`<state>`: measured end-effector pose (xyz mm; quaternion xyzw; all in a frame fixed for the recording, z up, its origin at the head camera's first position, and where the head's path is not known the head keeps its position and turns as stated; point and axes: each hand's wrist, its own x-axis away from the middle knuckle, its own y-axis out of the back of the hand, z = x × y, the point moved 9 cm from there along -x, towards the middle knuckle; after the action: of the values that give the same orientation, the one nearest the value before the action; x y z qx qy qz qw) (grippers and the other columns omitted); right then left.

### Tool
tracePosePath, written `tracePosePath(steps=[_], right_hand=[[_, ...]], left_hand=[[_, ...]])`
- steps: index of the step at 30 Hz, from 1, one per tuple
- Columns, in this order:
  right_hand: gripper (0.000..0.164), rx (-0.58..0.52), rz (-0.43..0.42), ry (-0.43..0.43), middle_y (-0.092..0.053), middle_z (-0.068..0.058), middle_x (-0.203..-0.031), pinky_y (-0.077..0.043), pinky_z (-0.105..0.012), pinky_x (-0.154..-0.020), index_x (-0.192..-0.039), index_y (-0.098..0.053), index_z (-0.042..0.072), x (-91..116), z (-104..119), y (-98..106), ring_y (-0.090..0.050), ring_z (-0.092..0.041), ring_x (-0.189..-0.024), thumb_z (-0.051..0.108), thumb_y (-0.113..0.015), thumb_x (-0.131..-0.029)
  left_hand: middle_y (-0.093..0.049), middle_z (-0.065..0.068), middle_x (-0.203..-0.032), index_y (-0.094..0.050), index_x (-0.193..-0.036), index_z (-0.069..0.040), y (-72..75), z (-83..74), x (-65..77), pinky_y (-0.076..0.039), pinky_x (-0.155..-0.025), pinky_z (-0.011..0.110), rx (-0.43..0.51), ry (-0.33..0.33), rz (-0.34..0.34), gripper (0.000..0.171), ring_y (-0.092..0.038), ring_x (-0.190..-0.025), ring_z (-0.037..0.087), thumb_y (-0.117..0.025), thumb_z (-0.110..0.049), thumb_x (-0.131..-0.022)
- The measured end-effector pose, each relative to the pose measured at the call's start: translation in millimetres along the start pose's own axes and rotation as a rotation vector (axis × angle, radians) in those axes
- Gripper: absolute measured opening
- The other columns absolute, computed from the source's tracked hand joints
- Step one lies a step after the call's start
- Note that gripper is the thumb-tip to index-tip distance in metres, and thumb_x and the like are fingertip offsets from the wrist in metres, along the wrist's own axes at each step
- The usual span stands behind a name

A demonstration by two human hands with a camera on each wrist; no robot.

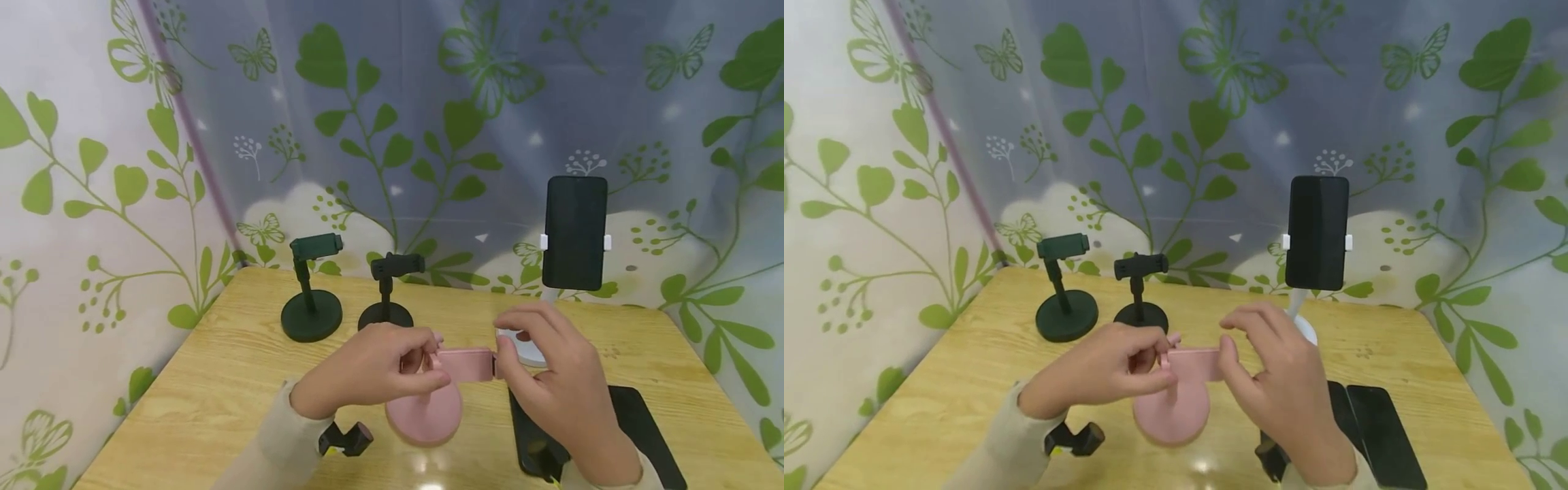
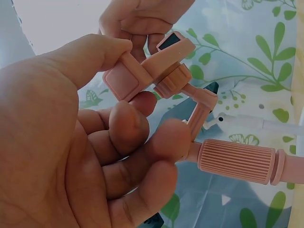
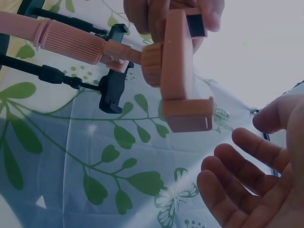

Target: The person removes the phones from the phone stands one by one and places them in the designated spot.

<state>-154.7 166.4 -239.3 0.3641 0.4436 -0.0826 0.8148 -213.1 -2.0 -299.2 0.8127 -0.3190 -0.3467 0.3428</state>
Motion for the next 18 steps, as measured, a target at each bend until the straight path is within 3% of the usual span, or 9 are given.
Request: tracePosePath(steps=[12,14,18], right_hand=[[0.02,-0.06,0.01,-0.057,-0.066,-0.005,-0.108,-0.047,-0.014,-0.083,-0.105,-0.069,0.005,2,-10,8,-0.058,-0.011,-0.088,-0.004,-0.067,-0.088],[0.02,-0.066,0.016,-0.061,-0.066,-0.005,-0.108,-0.047,-0.014,-0.083,-0.106,-0.069,0.005,2,-11,9,-0.058,-0.01,-0.089,-0.003,-0.067,-0.088],[0.021,-0.086,-0.001,-0.046,-0.066,-0.006,-0.107,-0.048,-0.014,-0.083,-0.106,-0.069,0.004,0,-11,12,-0.058,-0.011,-0.089,-0.005,-0.067,-0.087]], left_hand=[[-0.053,-0.014,-0.071,-0.058,-0.09,-0.022,-3.6,4.5,-0.8,-0.044,-0.059,0.019,0.087,0.039,0.019,0.021,-0.049,-0.06,0.0,-0.071,-0.036,-0.098],[-0.059,-0.014,-0.077,-0.059,-0.094,-0.021,-6.5,6.5,-0.7,-0.049,-0.064,0.02,0.146,0.061,0.042,0.018,-0.055,-0.066,-0.001,-0.07,-0.034,-0.099],[-0.069,-0.007,-0.094,-0.065,-0.106,-0.015,-10.9,11.8,-1.3,-0.059,-0.076,0.028,0.363,0.142,0.061,0.015,-0.067,-0.088,0.005,-0.071,-0.027,-0.099]])
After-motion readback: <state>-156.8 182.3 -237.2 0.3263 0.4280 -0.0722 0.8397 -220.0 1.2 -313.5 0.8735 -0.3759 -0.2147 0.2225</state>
